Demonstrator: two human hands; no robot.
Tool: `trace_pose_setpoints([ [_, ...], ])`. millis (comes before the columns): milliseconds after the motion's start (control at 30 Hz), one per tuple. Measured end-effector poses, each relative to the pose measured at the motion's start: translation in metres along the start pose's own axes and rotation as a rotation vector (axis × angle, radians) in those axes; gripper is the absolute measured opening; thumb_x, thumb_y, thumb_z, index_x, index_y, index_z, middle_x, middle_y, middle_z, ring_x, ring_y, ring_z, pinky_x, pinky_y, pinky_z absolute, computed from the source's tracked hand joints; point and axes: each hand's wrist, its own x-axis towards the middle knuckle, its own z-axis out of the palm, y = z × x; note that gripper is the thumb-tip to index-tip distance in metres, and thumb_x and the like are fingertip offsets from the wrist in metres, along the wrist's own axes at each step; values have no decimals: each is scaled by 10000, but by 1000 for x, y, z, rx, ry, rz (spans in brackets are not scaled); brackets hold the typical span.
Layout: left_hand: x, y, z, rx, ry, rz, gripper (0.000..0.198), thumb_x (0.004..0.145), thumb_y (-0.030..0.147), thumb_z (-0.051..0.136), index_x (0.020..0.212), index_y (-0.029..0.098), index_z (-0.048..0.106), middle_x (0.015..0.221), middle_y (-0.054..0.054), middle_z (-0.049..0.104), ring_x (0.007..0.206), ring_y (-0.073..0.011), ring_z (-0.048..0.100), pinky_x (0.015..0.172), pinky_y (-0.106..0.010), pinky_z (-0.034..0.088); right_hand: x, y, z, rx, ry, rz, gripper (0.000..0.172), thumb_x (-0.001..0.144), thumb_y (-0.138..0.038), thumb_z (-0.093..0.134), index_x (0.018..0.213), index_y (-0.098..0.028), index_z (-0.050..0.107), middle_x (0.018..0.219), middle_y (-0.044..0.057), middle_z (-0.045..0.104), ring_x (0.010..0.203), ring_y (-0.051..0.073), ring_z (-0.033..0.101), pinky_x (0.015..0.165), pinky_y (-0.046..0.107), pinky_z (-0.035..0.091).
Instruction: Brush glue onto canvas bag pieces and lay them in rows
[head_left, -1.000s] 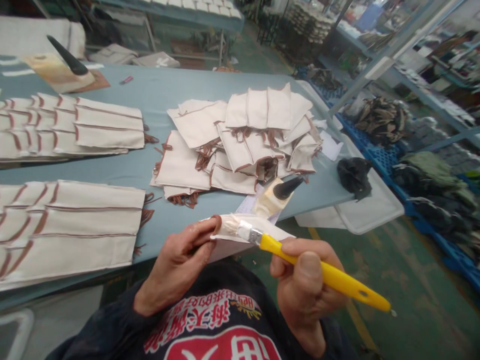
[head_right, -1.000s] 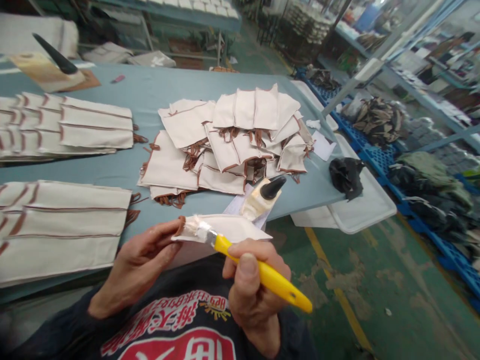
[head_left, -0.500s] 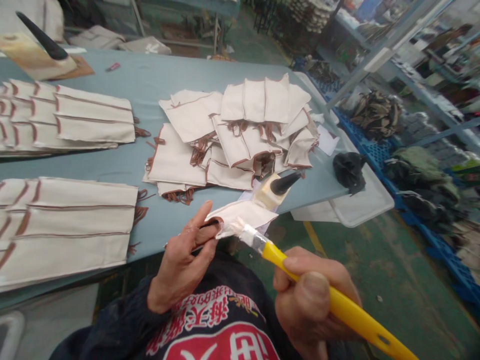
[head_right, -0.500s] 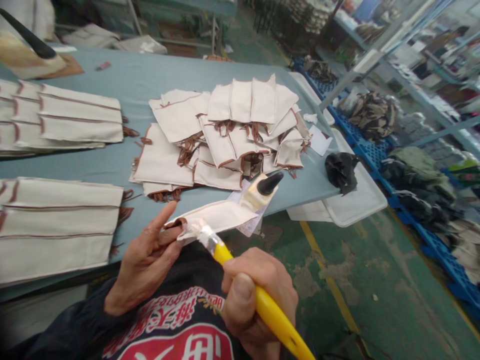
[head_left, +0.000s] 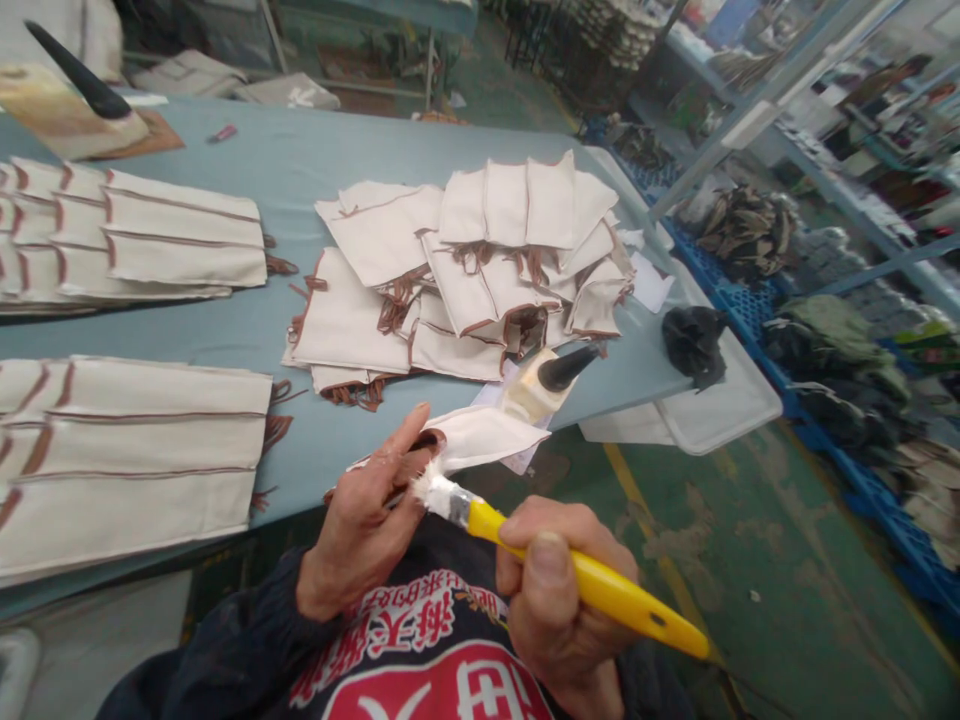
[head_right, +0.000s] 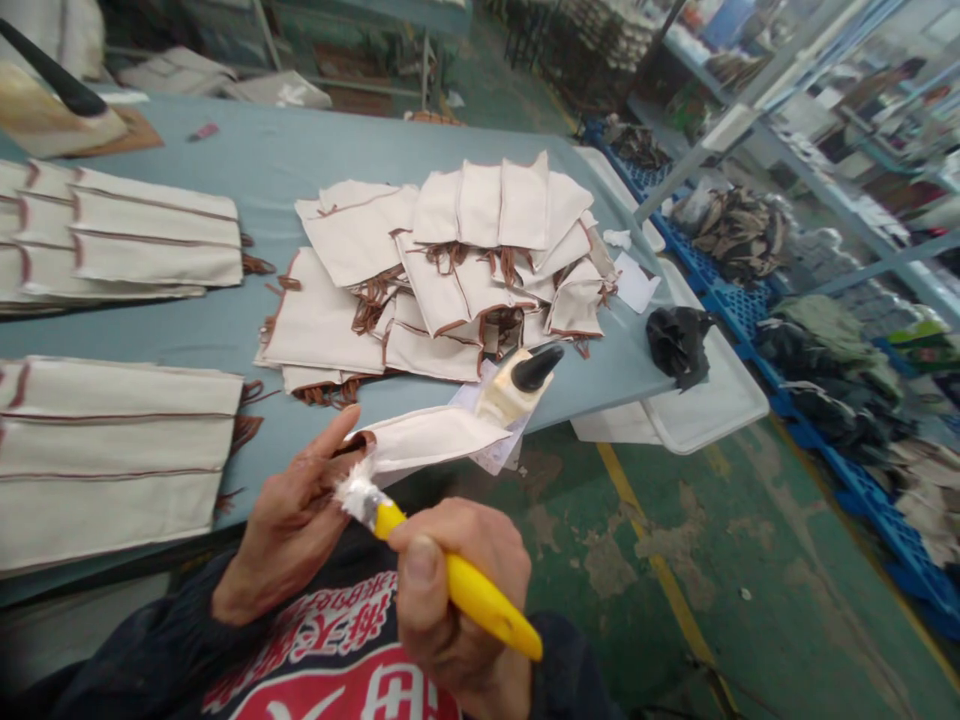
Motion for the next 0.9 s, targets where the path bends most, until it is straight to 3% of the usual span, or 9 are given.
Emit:
trace_pose_setpoints([
  [133, 1, 2, -1, -1, 17, -17, 553, 1002, 245, 632, 1546, 154, 592, 1464, -140, 718, 1260, -262, 748, 1138, -316, 553, 16, 1, 3, 79, 134, 91, 270, 1043, -345, 536, 829, -228, 650, 465, -94, 487, 331, 94, 423, 380, 223, 362],
  [300, 0, 5, 1, -21, 12, -8, 575, 1012, 226, 609, 1574, 124, 547, 1250, -115, 831, 1169, -222, 779, 1102, -301, 568, 39, 15, -10, 104, 178, 306, 393, 1035, -477, 550, 758, -205, 613, 409, -103, 435, 312, 94, 426, 361, 201, 345],
  [467, 4, 8, -1, -112, 57, -149, 591, 984, 312, 671, 1540, 127, 589, 1247, -126, 821, 1192, -238, 762, 1082, -316, 577, 41, 19, -25, 133, 244, 348, 360, 1008, -484, 601, 787, -200, 624, 421, -106, 446, 335, 94, 425, 398, 214, 366],
  [633, 24, 22, -13, -370, 20, -345, 744, 879, 367, 799, 1540, 109, 574, 1237, -150, 811, 1155, -258, 772, 960, -280, 622, 38, 7, -20, 322, 250, 289, 323, 1007, -460, 603, 790, -221, 618, 417, -116, 416, 322, 88, 370, 405, 229, 351],
  [767, 35, 35, -22, -505, -30, -371, 738, 817, 338, 863, 1492, 155, 627, 1198, -131, 815, 985, -237, 802, 835, -261, 639, 38, 4, -3, 407, 190, 205, 339, 1041, -446, 553, 789, -229, 623, 436, -106, 434, 331, 89, 398, 413, 232, 377],
  [900, 31, 45, -26, -600, -90, -401, 765, 807, 280, 880, 1509, 161, 601, 1103, -119, 838, 929, -222, 793, 765, -234, 608, 40, 12, 7, 314, 148, 12, 305, 1070, -403, 520, 859, -227, 650, 519, -82, 530, 389, 94, 484, 436, 229, 426],
])
